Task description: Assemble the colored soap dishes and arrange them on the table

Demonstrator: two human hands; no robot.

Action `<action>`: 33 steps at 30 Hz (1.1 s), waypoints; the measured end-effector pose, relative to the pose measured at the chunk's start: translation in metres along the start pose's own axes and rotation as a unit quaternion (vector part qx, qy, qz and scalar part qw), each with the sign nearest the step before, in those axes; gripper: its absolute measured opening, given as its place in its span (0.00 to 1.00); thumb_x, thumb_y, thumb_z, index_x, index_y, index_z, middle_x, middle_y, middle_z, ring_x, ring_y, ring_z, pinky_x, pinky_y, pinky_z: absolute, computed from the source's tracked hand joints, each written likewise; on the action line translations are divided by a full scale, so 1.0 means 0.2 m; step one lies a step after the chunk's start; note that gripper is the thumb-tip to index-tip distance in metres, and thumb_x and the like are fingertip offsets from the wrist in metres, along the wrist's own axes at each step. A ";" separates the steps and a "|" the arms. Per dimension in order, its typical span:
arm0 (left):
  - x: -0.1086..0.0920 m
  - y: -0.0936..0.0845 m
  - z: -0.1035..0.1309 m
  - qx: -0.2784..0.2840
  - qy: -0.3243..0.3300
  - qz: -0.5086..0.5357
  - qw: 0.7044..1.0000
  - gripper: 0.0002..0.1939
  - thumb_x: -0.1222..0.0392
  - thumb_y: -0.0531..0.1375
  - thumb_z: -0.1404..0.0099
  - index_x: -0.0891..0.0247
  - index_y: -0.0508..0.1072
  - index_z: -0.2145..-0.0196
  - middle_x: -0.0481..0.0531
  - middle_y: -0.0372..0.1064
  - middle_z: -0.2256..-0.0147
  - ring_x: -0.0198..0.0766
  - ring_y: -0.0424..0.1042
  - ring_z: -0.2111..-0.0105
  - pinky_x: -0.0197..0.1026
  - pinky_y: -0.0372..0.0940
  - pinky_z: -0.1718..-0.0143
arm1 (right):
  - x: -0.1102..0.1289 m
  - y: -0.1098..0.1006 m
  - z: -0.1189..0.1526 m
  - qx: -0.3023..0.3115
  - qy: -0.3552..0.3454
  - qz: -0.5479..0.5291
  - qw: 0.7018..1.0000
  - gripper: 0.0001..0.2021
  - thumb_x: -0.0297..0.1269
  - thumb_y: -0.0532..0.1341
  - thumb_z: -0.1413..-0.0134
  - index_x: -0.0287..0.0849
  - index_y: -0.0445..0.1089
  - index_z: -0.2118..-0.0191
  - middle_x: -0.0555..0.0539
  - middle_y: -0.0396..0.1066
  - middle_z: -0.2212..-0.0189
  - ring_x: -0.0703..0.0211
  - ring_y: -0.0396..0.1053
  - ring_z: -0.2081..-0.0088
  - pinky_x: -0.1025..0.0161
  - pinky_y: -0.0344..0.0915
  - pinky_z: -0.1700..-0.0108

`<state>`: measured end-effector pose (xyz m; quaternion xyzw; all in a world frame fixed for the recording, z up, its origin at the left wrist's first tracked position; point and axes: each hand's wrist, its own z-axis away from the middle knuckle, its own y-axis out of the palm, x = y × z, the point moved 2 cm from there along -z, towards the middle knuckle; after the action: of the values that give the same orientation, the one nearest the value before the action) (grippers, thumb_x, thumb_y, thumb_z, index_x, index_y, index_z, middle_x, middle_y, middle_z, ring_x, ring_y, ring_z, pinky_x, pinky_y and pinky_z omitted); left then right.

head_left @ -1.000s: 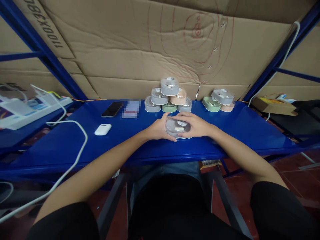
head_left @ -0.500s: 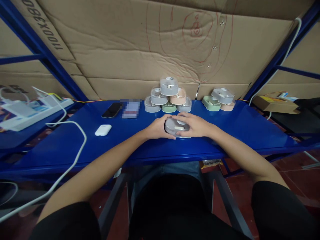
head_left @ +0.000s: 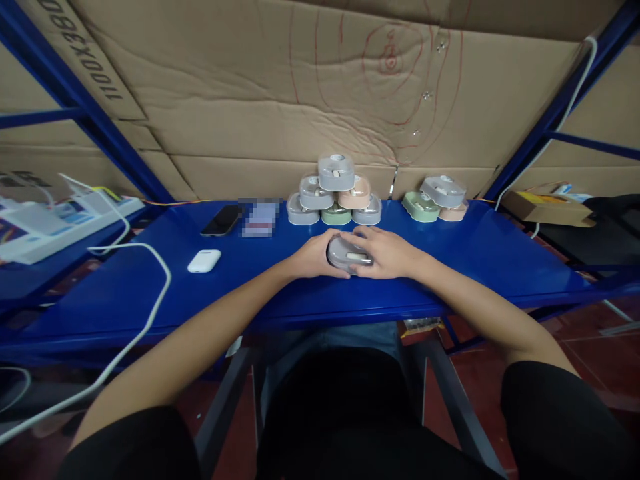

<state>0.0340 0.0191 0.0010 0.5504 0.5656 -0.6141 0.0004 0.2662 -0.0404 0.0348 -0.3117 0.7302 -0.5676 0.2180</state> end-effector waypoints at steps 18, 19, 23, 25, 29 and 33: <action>0.01 -0.01 -0.02 0.011 -0.002 -0.042 0.999 0.52 0.36 0.84 0.52 0.59 0.73 0.36 0.66 0.79 0.38 0.70 0.79 0.37 0.69 0.73 0.36 | -0.09 0.00 0.02 0.016 -0.036 -0.068 0.997 0.47 0.61 0.69 0.34 0.47 0.59 0.17 0.32 0.72 0.33 0.35 0.77 0.41 0.42 0.77 0.42; 0.01 -0.01 -0.02 0.011 -0.002 -0.044 0.999 0.53 0.36 0.83 0.51 0.59 0.72 0.35 0.67 0.78 0.37 0.70 0.78 0.36 0.69 0.72 0.35 | -0.12 -0.01 0.03 0.026 -0.037 -0.087 0.995 0.49 0.62 0.71 0.35 0.49 0.59 0.17 0.34 0.72 0.33 0.36 0.77 0.41 0.43 0.78 0.41; 0.02 -0.02 -0.02 -0.001 -0.001 -0.048 0.999 0.48 0.37 0.76 0.39 0.64 0.69 0.31 0.71 0.75 0.33 0.67 0.75 0.31 0.68 0.68 0.29 | -0.20 -0.11 0.08 0.068 0.092 -0.070 0.991 0.54 0.68 0.76 0.45 0.52 0.64 0.19 0.36 0.78 0.39 0.34 0.81 0.47 0.43 0.78 0.46; 0.01 -0.02 -0.01 0.004 -0.014 -0.064 0.998 0.43 0.37 0.71 0.34 0.65 0.69 0.31 0.72 0.74 0.32 0.66 0.75 0.31 0.67 0.67 0.28 | -0.23 -0.17 0.10 0.107 0.204 -0.017 0.973 0.55 0.70 0.77 0.48 0.51 0.66 0.20 0.34 0.80 0.41 0.30 0.82 0.48 0.44 0.78 0.48; -0.02 -0.04 0.00 0.030 -0.033 -0.109 0.993 0.39 0.36 0.66 0.29 0.66 0.71 0.31 0.70 0.72 0.30 0.64 0.73 0.30 0.63 0.67 0.27 | -0.31 -0.24 0.14 0.175 0.383 0.082 0.903 0.55 0.76 0.66 0.37 0.41 0.60 0.18 0.25 0.78 0.37 0.21 0.79 0.39 0.40 0.75 0.43; -0.03 -0.05 0.01 0.044 -0.024 -0.133 0.990 0.37 0.38 0.64 0.28 0.64 0.71 0.32 0.68 0.71 0.30 0.62 0.72 0.29 0.63 0.65 0.26 | -0.42 -0.22 0.15 0.126 0.458 0.108 0.873 0.58 0.80 0.63 0.36 0.33 0.61 0.20 0.18 0.69 0.31 0.19 0.75 0.34 0.37 0.73 0.37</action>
<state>0.0298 0.0178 0.0119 0.4546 0.6061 -0.6462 -0.0919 0.3553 -0.0085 0.0661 0.0942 0.6994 -0.7072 -0.0432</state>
